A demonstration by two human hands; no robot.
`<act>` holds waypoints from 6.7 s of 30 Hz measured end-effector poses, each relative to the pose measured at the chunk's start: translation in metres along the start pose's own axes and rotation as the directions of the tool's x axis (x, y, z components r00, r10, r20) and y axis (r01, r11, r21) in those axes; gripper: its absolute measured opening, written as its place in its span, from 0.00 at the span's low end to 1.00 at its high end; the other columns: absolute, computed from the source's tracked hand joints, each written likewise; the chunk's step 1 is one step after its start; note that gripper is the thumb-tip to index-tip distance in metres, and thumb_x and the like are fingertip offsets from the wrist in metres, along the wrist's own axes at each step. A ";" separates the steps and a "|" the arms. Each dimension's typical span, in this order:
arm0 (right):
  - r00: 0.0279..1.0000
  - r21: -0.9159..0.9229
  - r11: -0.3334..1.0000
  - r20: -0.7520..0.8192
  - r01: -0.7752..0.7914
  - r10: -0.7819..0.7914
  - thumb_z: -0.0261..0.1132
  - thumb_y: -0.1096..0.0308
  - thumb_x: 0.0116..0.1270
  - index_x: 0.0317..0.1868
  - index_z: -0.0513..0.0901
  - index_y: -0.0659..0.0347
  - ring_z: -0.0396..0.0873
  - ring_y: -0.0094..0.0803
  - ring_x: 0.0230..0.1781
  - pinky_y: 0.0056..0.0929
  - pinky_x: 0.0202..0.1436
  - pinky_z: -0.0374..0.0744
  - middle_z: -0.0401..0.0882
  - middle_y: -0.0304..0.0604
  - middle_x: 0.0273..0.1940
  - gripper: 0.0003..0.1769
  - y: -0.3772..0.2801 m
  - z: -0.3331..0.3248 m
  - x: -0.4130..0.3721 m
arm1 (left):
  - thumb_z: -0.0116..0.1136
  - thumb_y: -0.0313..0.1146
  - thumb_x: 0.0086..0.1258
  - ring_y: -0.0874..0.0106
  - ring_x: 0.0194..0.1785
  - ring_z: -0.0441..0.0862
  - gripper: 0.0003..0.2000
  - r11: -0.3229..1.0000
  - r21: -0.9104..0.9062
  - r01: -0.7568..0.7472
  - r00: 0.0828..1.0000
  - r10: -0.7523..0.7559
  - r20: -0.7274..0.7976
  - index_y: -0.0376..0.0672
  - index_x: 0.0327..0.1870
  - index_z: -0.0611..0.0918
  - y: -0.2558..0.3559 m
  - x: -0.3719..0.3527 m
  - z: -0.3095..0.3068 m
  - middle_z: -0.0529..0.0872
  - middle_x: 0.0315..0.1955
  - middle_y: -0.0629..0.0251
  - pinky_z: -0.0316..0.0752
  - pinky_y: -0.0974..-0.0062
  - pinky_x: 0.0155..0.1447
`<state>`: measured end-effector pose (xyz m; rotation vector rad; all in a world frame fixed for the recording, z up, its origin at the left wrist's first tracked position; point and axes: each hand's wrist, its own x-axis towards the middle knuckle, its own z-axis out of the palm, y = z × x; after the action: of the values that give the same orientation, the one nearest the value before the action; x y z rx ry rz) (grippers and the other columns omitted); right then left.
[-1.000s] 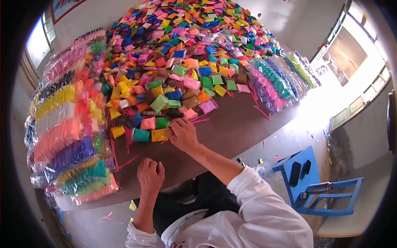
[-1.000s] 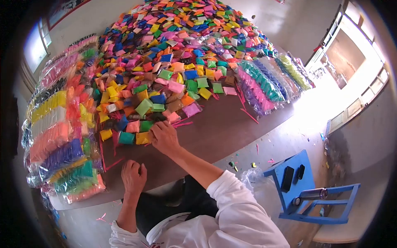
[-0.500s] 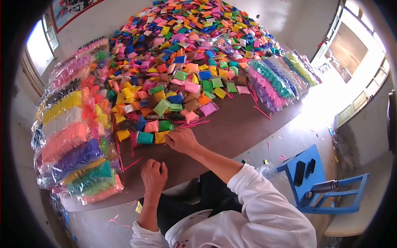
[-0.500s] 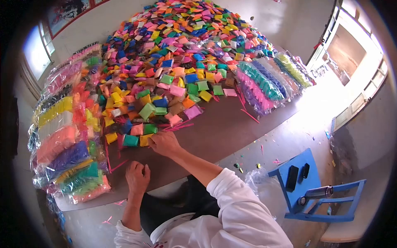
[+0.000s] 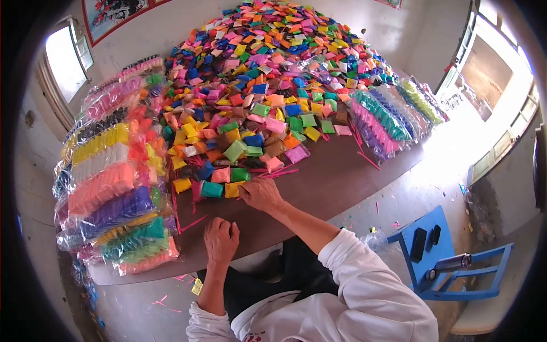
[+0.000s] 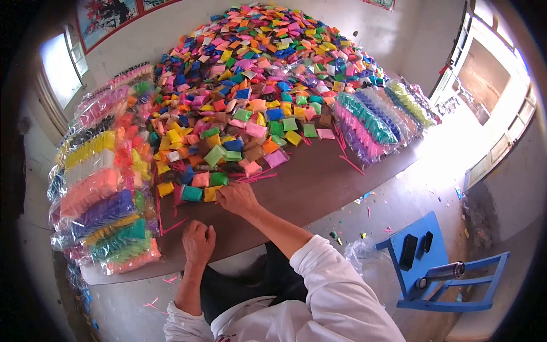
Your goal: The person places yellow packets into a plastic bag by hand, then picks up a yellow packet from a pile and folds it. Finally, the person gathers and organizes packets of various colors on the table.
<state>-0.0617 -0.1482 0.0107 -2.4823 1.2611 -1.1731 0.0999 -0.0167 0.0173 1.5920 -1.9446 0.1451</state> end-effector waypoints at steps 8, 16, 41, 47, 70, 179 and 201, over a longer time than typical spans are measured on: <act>1.000 -0.034 0.999 0.007 -0.027 0.027 0.62 0.61 0.64 0.21 0.80 0.61 0.83 0.46 0.28 0.44 0.34 0.80 0.83 0.50 0.25 0.16 0.000 0.001 -0.001 | 0.60 0.31 0.65 0.57 0.38 0.79 0.08 1.000 -0.003 0.003 1.000 -0.003 -0.024 0.39 0.26 0.77 0.001 -0.001 0.000 0.77 0.31 0.58 0.74 0.59 0.43; 0.999 -0.019 0.999 -0.015 -0.042 0.042 0.62 0.60 0.64 0.21 0.80 0.60 0.83 0.46 0.28 0.44 0.35 0.80 0.83 0.49 0.25 0.16 0.002 0.007 -0.001 | 0.60 0.31 0.66 0.57 0.38 0.79 0.08 1.000 -0.022 -0.016 0.999 0.015 -0.032 0.39 0.27 0.78 -0.001 0.000 0.001 0.77 0.31 0.58 0.74 0.59 0.43; 0.999 -0.005 0.999 -0.011 -0.044 0.044 0.65 0.63 0.61 0.20 0.77 0.59 0.81 0.45 0.26 0.43 0.31 0.78 0.79 0.46 0.22 0.15 0.002 0.004 0.001 | 0.62 0.31 0.64 0.56 0.37 0.79 0.07 1.000 -0.019 0.012 1.000 -0.013 -0.022 0.39 0.29 0.79 -0.002 -0.001 0.002 0.78 0.32 0.59 0.74 0.59 0.42; 0.990 -0.054 0.999 -0.140 -0.005 -0.003 0.68 0.64 0.58 0.29 0.78 0.60 0.78 0.46 0.37 0.42 0.38 0.78 0.78 0.47 0.33 0.10 0.003 0.004 0.003 | 0.62 0.31 0.64 0.57 0.38 0.80 0.07 0.999 -0.030 0.019 1.000 -0.019 -0.011 0.37 0.30 0.80 -0.003 -0.001 0.003 0.78 0.32 0.58 0.75 0.59 0.44; 0.991 -0.016 0.993 -0.067 0.119 -0.120 0.71 0.65 0.54 0.36 0.78 0.60 0.73 0.44 0.42 0.40 0.46 0.75 0.74 0.45 0.40 0.13 -0.002 -0.002 0.006 | 0.62 0.31 0.62 0.56 0.37 0.79 0.08 0.999 -0.035 0.028 1.000 -0.027 0.006 0.39 0.27 0.77 -0.003 0.002 0.005 0.77 0.32 0.58 0.74 0.59 0.42; 0.999 0.400 0.917 -0.044 -0.006 0.026 0.66 0.70 0.65 0.20 0.72 0.63 0.73 0.42 0.18 0.38 0.21 0.68 0.71 0.47 0.18 0.17 0.008 -0.010 0.005 | 0.66 0.34 0.51 0.59 0.34 0.82 0.08 0.980 -0.196 -0.017 0.976 0.059 0.209 0.40 0.25 0.84 0.061 0.036 0.050 0.83 0.27 0.60 0.73 0.57 0.41; 0.996 0.342 0.935 0.019 -0.092 0.091 0.66 0.68 0.64 0.37 0.81 0.64 0.79 0.42 0.28 0.35 0.34 0.76 0.82 0.46 0.30 0.08 -0.008 -0.020 0.071 | 0.63 0.33 0.59 0.61 0.32 0.80 0.08 0.946 -0.325 -0.026 0.999 0.039 0.033 0.43 0.22 0.79 0.056 0.026 0.055 0.78 0.24 0.62 0.72 0.61 0.41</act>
<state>-0.0452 -0.1900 0.0697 -2.1496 1.0529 -1.2436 0.0251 -0.0482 0.0026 1.3543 -1.9088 -0.1864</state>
